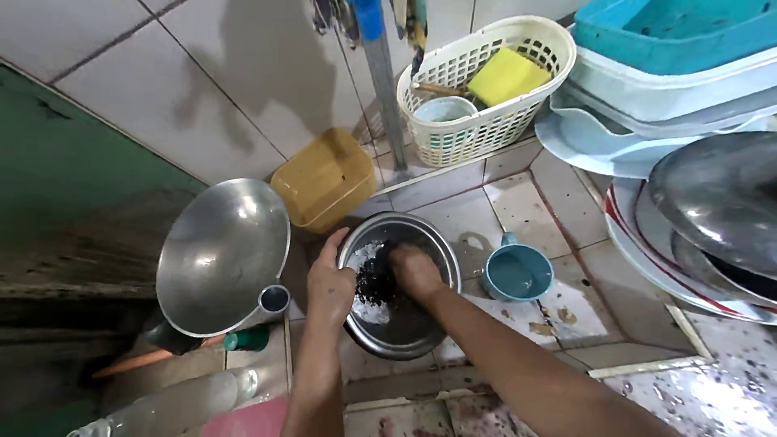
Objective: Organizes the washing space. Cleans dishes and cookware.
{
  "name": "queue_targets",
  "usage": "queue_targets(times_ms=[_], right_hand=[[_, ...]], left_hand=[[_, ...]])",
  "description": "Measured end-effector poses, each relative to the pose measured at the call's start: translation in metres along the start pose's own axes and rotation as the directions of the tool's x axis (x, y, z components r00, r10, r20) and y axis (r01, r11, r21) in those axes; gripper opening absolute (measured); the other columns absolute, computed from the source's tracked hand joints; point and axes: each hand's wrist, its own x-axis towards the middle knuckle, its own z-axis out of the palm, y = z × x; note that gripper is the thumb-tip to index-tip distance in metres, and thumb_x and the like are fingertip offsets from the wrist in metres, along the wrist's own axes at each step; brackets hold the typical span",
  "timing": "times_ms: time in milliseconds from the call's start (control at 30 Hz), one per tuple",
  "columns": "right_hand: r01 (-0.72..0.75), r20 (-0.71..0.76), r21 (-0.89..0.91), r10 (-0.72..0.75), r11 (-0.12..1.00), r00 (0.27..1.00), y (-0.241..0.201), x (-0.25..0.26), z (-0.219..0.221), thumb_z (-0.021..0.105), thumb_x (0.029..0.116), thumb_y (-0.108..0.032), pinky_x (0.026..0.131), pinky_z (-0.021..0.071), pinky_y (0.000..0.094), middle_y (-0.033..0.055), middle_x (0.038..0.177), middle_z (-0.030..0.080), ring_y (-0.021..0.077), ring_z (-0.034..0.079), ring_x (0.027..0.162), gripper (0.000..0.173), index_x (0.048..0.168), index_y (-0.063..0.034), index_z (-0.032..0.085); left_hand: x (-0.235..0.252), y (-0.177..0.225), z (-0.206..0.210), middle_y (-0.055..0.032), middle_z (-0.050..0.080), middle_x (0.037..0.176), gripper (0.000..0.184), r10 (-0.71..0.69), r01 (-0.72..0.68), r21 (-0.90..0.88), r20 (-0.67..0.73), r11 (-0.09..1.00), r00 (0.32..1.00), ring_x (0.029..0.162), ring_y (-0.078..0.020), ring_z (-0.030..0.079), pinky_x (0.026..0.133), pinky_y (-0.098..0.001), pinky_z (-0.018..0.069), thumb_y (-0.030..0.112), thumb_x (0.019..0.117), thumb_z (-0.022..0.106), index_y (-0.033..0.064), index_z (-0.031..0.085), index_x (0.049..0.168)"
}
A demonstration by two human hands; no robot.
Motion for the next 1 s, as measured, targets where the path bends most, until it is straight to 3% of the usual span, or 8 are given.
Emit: queue_targets(times_ms=[133,367,467,567,667,767,867,1000], right_hand=[[-0.18,-0.144,0.051,0.185,0.982,0.972,-0.023,0.004,0.01,0.057,0.1,-0.007,0.097,0.0544,0.0565,0.024,0.127,0.064,0.0404,0.064,0.119,0.024,0.119,0.0001,0.07],[0.365,-0.274,0.135,-0.319,0.921,0.907,-0.042,-0.027,0.028,0.065,0.0935,-0.001,0.094,0.0575,0.0507,0.0207,0.118,0.07,0.0356,0.068,0.113,0.021,0.111,-0.0001,0.075],[0.11,-0.181,0.037,-0.101,0.993,0.978,-0.024,0.004,0.003,0.06,0.0979,-0.004,0.1,0.0534,0.0567,0.0243,0.132,0.064,0.0412,0.062,0.124,0.028,0.124,0.0007,0.069],[-0.115,-0.173,-0.02,0.11,0.993,0.979,-0.015,0.01,0.0,0.06,0.0976,-0.004,0.097,0.054,0.0574,0.0258,0.134,0.061,0.0431,0.061,0.125,0.031,0.128,0.0004,0.066],[-0.274,0.03,-0.034,0.276,0.961,0.961,-0.032,-0.01,0.004,0.053,0.1037,-0.013,0.098,0.0534,0.0575,0.0247,0.136,0.059,0.042,0.061,0.124,0.032,0.132,-0.0031,0.062],[-0.264,0.227,0.215,0.215,0.94,0.95,-0.06,-0.042,0.006,0.06,0.1024,-0.019,0.094,0.0549,0.0568,0.0208,0.118,0.068,0.0369,0.068,0.109,0.024,0.12,-0.0039,0.068],[-0.309,0.249,0.576,0.198,0.757,0.948,-0.081,-0.066,-0.006,0.057,0.1059,-0.021,0.085,0.0559,0.047,0.0138,0.102,0.071,0.0242,0.068,0.092,0.023,0.12,-0.0068,0.069],[-0.026,0.08,0.463,-0.013,0.886,0.997,-0.047,-0.113,0.0,0.042,0.1079,-0.027,0.099,0.0516,0.046,0.0147,0.116,0.069,0.025,0.065,0.111,0.04,0.118,-0.0005,0.07]], left_hand=[[-0.003,0.004,0.003,-0.0034,0.061,0.14,0.069,0.011,-0.011,-0.021,-0.007,1.0,1.0,0.123,-0.0164,0.061,0.098,-0.0455,0.0534,-0.01,0.0861,0.056,0.0262,0.056,0.145],[-0.006,0.023,0.007,-0.0024,0.061,0.14,0.067,0.038,-0.042,0.073,0.054,0.996,0.998,0.127,-0.0175,0.058,0.102,-0.0489,0.0495,-0.009,0.0877,0.054,0.0265,0.056,0.145],[-0.011,0.023,0.008,-0.003,0.06,0.142,0.068,0.026,-0.029,0.068,0.036,0.997,0.999,0.128,-0.019,0.058,0.103,-0.0496,0.0491,-0.009,0.0892,0.052,0.0261,0.054,0.147],[-0.013,0.022,0.009,-0.0046,0.06,0.142,0.068,0.026,-0.027,0.043,0.027,0.999,0.999,0.129,-0.0194,0.058,0.104,-0.0486,0.0487,-0.01,0.0894,0.053,0.0238,0.053,0.148],[-0.009,0.021,0.007,-0.0078,0.06,0.141,0.067,0.01,-0.01,0.055,0.011,0.998,1.0,0.127,-0.0237,0.059,0.102,-0.0514,0.049,-0.01,0.0896,0.055,0.0218,0.053,0.148],[-0.008,0.02,0.006,-0.009,0.062,0.139,0.066,0.011,-0.014,0.1,0.031,0.995,0.999,0.125,-0.0271,0.061,0.101,-0.0548,0.0494,-0.007,0.0915,0.056,0.024,0.051,0.149],[-0.013,0.028,0.01,-0.0093,0.062,0.139,0.065,0.034,-0.043,0.142,0.063,0.989,0.997,0.126,-0.0274,0.06,0.103,-0.0548,0.0486,-0.006,0.0931,0.056,0.0232,0.049,0.151],[-0.017,0.038,0.011,-0.0102,0.058,0.144,0.064,0.091,-0.108,0.161,0.11,0.981,0.99,0.132,-0.0277,0.056,0.108,-0.0523,0.0456,-0.009,0.0936,0.054,0.0193,0.049,0.151]])
